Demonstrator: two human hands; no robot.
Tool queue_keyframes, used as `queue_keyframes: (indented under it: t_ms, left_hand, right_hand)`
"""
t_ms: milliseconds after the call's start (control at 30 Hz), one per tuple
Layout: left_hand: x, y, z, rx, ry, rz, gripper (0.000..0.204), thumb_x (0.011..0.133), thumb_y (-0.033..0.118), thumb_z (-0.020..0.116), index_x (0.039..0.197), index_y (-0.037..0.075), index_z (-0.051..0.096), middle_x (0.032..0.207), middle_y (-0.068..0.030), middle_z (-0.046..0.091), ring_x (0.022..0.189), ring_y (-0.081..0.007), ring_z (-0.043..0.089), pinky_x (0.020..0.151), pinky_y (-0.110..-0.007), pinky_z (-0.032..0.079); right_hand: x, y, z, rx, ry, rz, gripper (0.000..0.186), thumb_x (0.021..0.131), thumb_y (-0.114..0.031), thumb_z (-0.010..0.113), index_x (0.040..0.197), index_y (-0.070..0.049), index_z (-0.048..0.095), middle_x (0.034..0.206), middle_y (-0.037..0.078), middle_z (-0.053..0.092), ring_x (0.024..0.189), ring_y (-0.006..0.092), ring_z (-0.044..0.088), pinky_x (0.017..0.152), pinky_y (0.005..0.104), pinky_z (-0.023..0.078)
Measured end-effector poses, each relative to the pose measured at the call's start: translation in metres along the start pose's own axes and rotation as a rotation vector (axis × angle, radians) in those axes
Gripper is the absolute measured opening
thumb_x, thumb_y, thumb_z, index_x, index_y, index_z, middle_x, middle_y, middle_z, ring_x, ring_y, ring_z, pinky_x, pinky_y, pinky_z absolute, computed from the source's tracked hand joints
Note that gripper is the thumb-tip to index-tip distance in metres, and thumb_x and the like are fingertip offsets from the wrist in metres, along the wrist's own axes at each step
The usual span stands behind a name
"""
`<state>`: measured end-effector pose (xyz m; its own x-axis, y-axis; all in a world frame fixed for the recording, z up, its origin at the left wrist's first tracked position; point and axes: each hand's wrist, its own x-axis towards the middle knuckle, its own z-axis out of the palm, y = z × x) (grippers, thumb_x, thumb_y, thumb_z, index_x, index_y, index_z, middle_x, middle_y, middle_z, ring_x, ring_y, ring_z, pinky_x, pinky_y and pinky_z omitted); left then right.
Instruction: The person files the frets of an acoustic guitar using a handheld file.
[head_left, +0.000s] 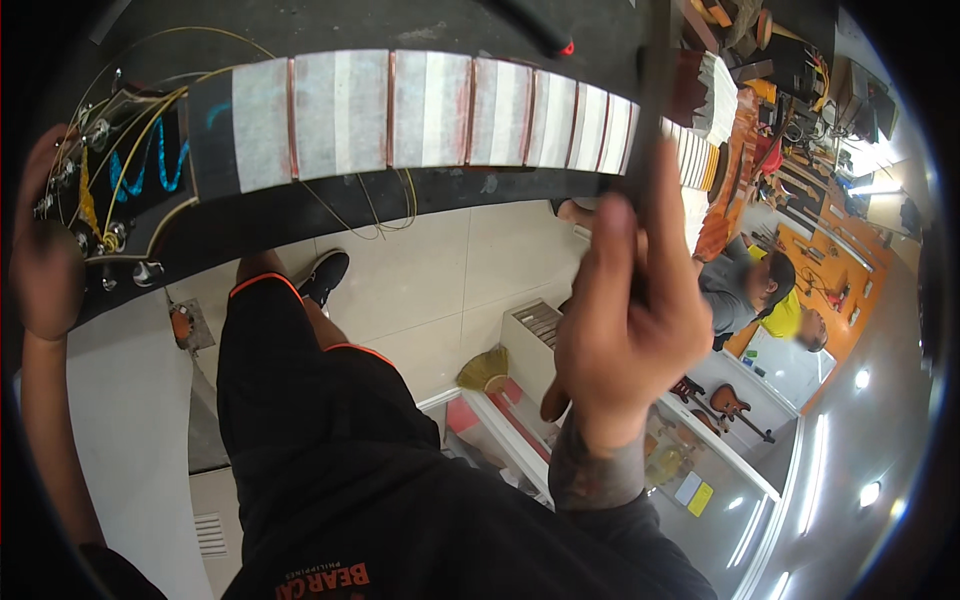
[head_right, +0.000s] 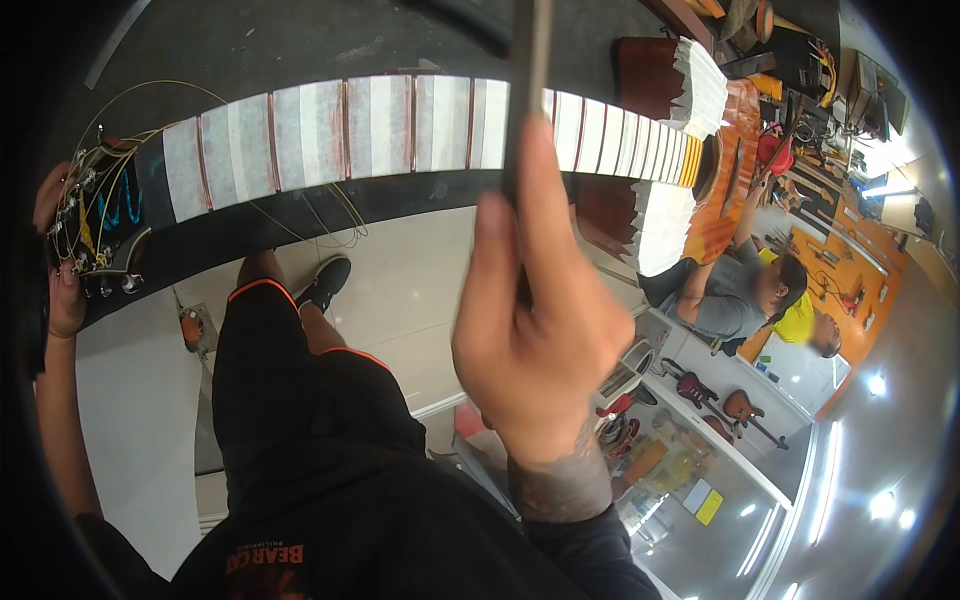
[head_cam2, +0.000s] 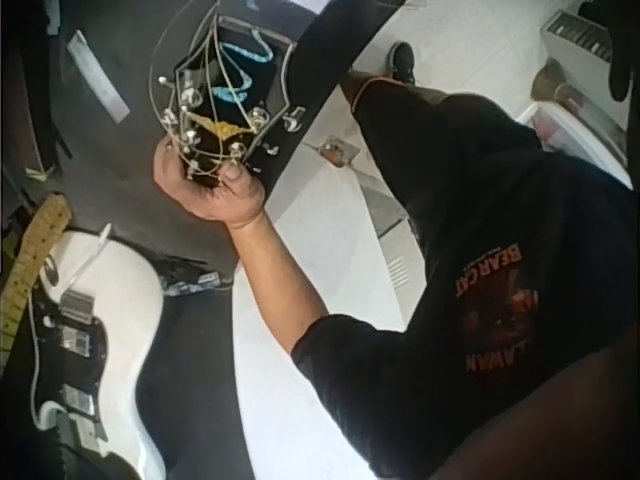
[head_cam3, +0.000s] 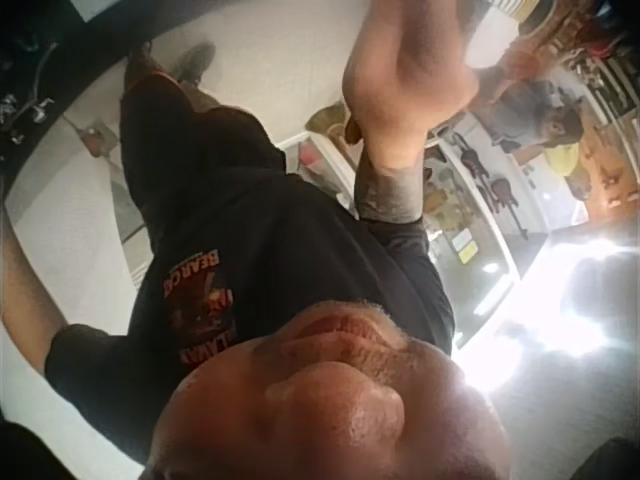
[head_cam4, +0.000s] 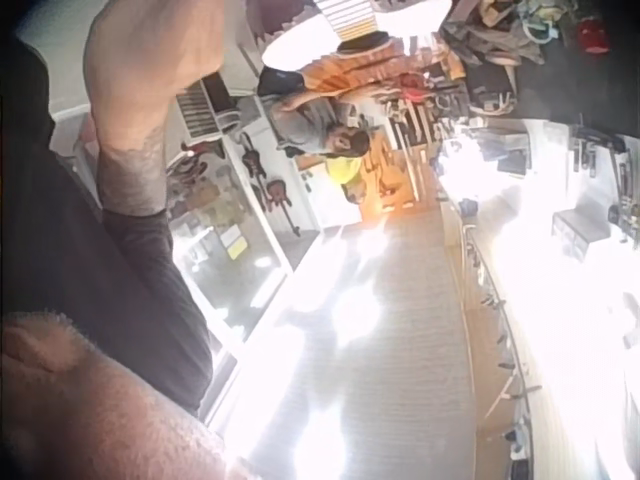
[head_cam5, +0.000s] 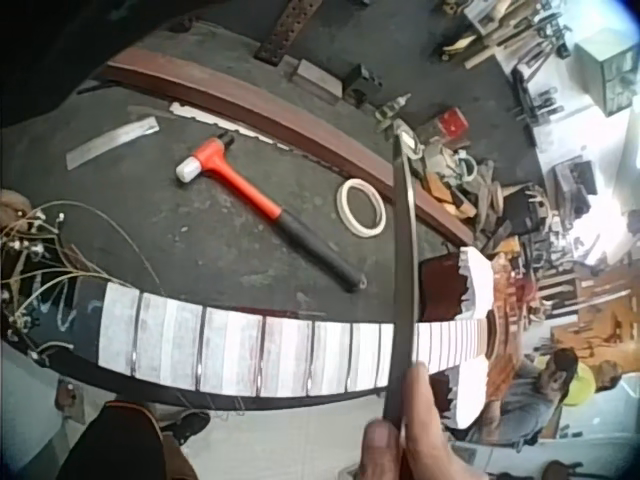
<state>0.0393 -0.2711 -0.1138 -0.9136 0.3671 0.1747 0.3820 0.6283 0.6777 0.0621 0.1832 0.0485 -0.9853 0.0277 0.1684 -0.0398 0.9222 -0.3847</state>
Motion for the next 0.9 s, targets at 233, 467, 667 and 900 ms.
queue_keyframes:
  t_ms: [233, 467, 667, 900]
  left_hand:
    - [0.002, 0.016, 0.005, -0.033, 0.044, 0.002, 0.077, 0.099, 0.062, 0.049, 0.145, 0.0, 0.048, 0.149, -0.0259, 0.045, 0.14, -0.0372, 0.045, 0.118, -0.05, 0.032]
    - [-0.049, 0.067, 0.051, 0.28, 0.932, 0.03, 0.059, 0.103, 0.035, 0.051, 0.14, -0.011, 0.044, 0.138, -0.0246, 0.056, 0.127, -0.0345, 0.058, 0.109, -0.044, 0.044]
    - [-0.355, 0.106, 0.297, 0.354, -0.448, -0.926, 0.104, 0.077, 0.031, 0.086, 0.161, 0.011, 0.027, 0.159, -0.0257, 0.033, 0.148, -0.045, 0.031, 0.121, -0.053, 0.027]
    - [-0.47, 0.125, 0.392, 0.213, -1.597, -1.06, 0.14, 0.06, 0.053, 0.096, 0.165, 0.021, 0.009, 0.168, -0.0123, 0.02, 0.154, -0.0395, 0.022, 0.122, -0.065, 0.024]
  right_hand:
    - [-0.188, 0.072, -0.036, 0.043, -0.118, 0.053, 0.043, 0.081, 0.004, 0.074, 0.124, 0.006, 0.065, 0.078, 0.014, 0.069, 0.061, 0.0256, 0.067, 0.058, 0.0356, 0.052]
    - [-0.311, 0.167, 0.0, 0.26, -0.854, 0.59, 0.048, 0.096, -0.013, 0.07, 0.142, -0.005, 0.059, 0.079, 0.013, 0.069, 0.065, 0.0175, 0.066, 0.061, 0.0315, 0.051]
    - [-0.353, 0.256, 0.074, 0.468, -1.018, 0.944, 0.047, 0.104, -0.024, 0.063, 0.149, -0.013, 0.055, 0.064, 0.001, 0.054, 0.051, 0.0089, 0.049, 0.049, 0.0278, 0.042]
    - [-0.395, 0.298, 0.085, 0.445, -0.903, 0.785, 0.045, 0.104, -0.023, 0.063, 0.147, -0.009, 0.056, 0.078, 0.003, 0.068, 0.069, 0.0025, 0.056, 0.06, 0.0233, 0.047]
